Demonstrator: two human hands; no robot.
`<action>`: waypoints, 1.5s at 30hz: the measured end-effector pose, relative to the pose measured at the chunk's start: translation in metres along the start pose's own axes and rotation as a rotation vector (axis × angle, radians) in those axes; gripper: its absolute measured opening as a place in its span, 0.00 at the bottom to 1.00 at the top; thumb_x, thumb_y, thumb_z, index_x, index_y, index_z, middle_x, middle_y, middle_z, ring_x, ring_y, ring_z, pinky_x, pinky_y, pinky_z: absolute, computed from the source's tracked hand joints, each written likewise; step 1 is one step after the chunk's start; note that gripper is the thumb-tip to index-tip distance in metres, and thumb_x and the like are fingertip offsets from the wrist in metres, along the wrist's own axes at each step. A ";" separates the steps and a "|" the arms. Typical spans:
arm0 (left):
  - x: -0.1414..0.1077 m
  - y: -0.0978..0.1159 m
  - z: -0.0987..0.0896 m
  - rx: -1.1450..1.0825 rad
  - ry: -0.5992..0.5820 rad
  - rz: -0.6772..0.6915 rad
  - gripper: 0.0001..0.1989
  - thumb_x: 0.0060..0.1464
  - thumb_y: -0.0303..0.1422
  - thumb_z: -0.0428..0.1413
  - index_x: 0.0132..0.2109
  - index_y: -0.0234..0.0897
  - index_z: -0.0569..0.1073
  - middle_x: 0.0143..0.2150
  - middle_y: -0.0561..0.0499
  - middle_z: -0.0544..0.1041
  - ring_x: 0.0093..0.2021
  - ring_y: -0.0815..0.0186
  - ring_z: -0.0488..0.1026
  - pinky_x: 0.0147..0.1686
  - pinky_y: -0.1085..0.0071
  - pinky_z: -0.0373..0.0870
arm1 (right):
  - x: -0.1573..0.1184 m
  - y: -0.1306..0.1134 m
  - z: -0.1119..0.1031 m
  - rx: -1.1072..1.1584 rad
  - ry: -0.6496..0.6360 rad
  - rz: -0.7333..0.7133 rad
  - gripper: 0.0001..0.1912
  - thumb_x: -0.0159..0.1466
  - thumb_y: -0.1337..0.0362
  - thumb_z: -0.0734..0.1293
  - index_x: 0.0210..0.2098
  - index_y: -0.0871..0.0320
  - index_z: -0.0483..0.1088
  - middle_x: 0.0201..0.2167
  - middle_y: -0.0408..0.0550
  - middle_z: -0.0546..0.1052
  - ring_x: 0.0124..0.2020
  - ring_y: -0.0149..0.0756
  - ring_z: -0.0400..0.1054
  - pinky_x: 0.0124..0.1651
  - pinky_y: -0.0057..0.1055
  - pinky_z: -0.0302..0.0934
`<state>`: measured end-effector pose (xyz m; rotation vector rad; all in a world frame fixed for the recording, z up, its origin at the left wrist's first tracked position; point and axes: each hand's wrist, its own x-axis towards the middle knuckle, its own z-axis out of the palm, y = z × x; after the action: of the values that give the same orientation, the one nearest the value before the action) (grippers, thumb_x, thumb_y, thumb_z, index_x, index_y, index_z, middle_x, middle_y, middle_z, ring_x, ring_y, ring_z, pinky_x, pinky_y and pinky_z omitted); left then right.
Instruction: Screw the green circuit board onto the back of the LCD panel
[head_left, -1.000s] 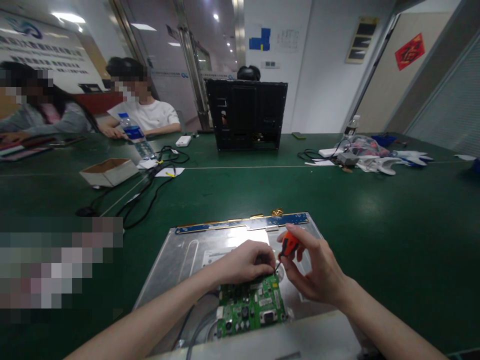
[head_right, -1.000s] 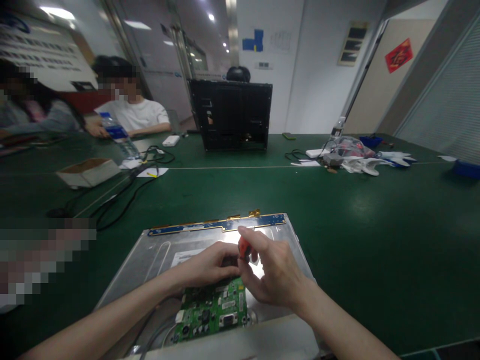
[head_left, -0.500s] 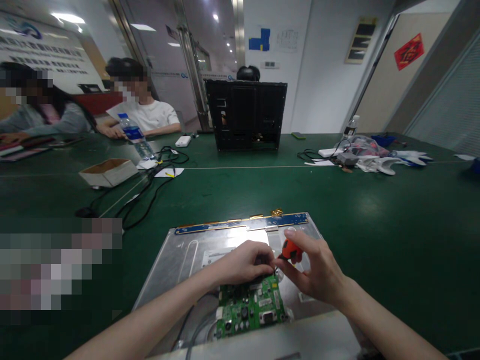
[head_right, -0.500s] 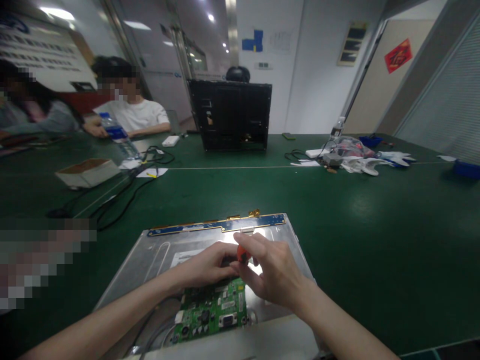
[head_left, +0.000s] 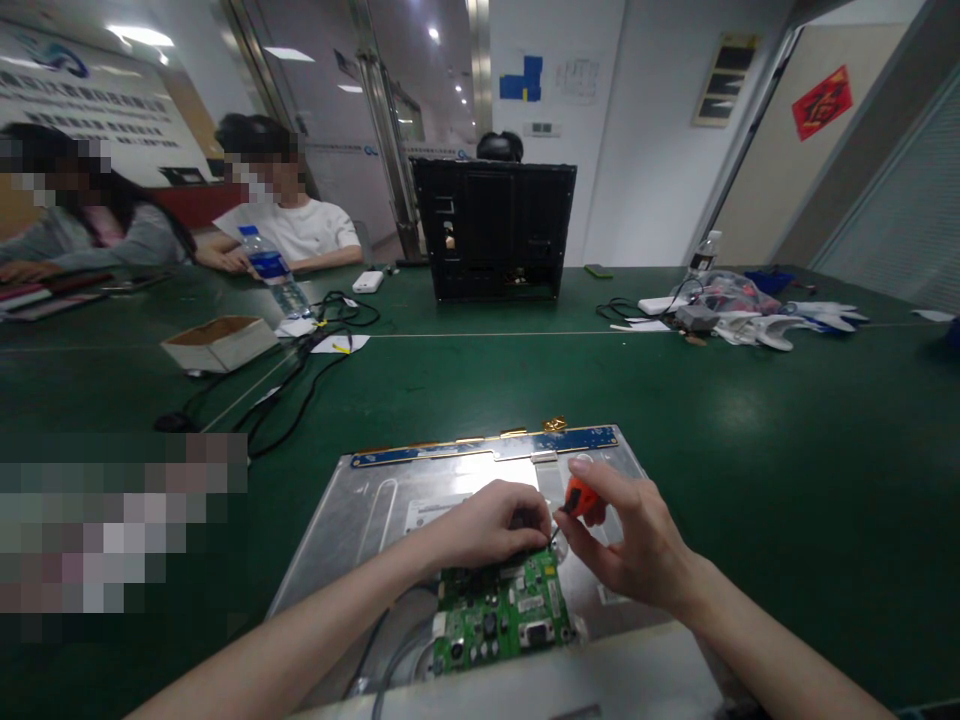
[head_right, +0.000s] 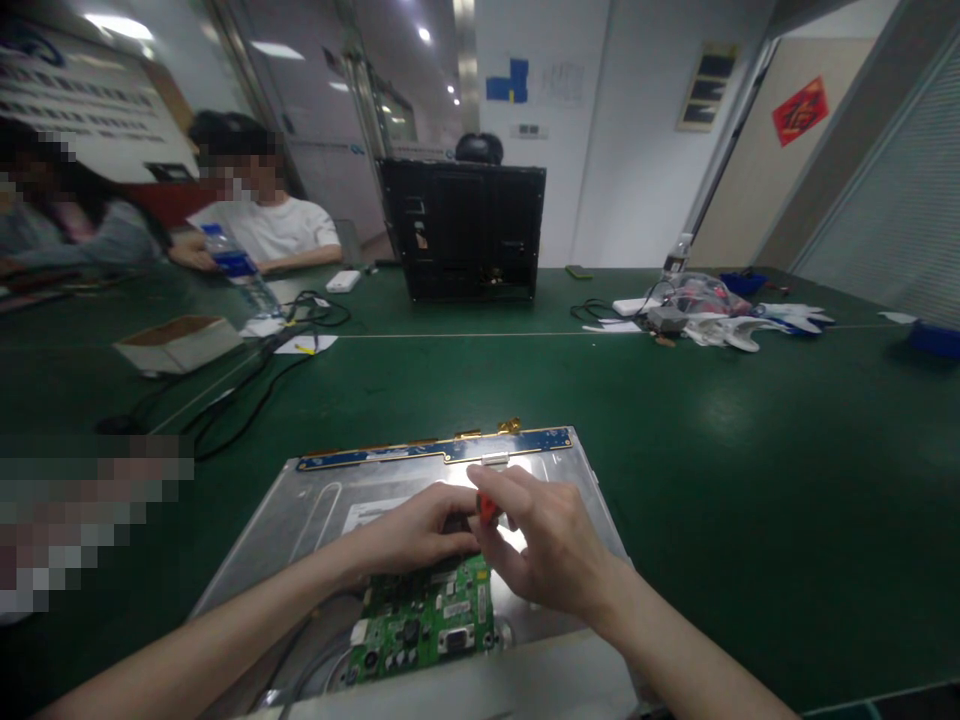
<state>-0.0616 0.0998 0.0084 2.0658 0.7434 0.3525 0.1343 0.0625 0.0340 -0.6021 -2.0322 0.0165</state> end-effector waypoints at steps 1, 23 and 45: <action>0.000 -0.001 0.000 0.010 0.006 0.003 0.07 0.56 0.33 0.56 0.37 0.33 0.75 0.32 0.52 0.74 0.32 0.66 0.69 0.32 0.74 0.65 | 0.000 0.001 0.000 -0.001 -0.003 -0.008 0.30 0.63 0.72 0.64 0.61 0.55 0.52 0.30 0.41 0.73 0.24 0.29 0.66 0.25 0.25 0.61; 0.000 0.000 0.000 0.030 0.004 -0.022 0.09 0.57 0.35 0.56 0.41 0.34 0.76 0.34 0.50 0.76 0.34 0.64 0.70 0.36 0.72 0.67 | -0.002 0.001 0.000 -0.015 -0.013 -0.008 0.28 0.63 0.70 0.64 0.61 0.56 0.52 0.29 0.40 0.71 0.25 0.30 0.65 0.25 0.26 0.59; 0.000 0.000 0.002 0.040 0.030 -0.009 0.06 0.56 0.31 0.54 0.36 0.32 0.74 0.32 0.51 0.74 0.31 0.67 0.68 0.32 0.74 0.65 | -0.002 0.002 0.000 -0.003 -0.022 0.010 0.29 0.64 0.68 0.65 0.62 0.55 0.51 0.30 0.42 0.73 0.26 0.30 0.65 0.25 0.27 0.60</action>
<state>-0.0605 0.0987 0.0072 2.0977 0.7830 0.3669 0.1362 0.0634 0.0318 -0.6164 -2.0512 0.0259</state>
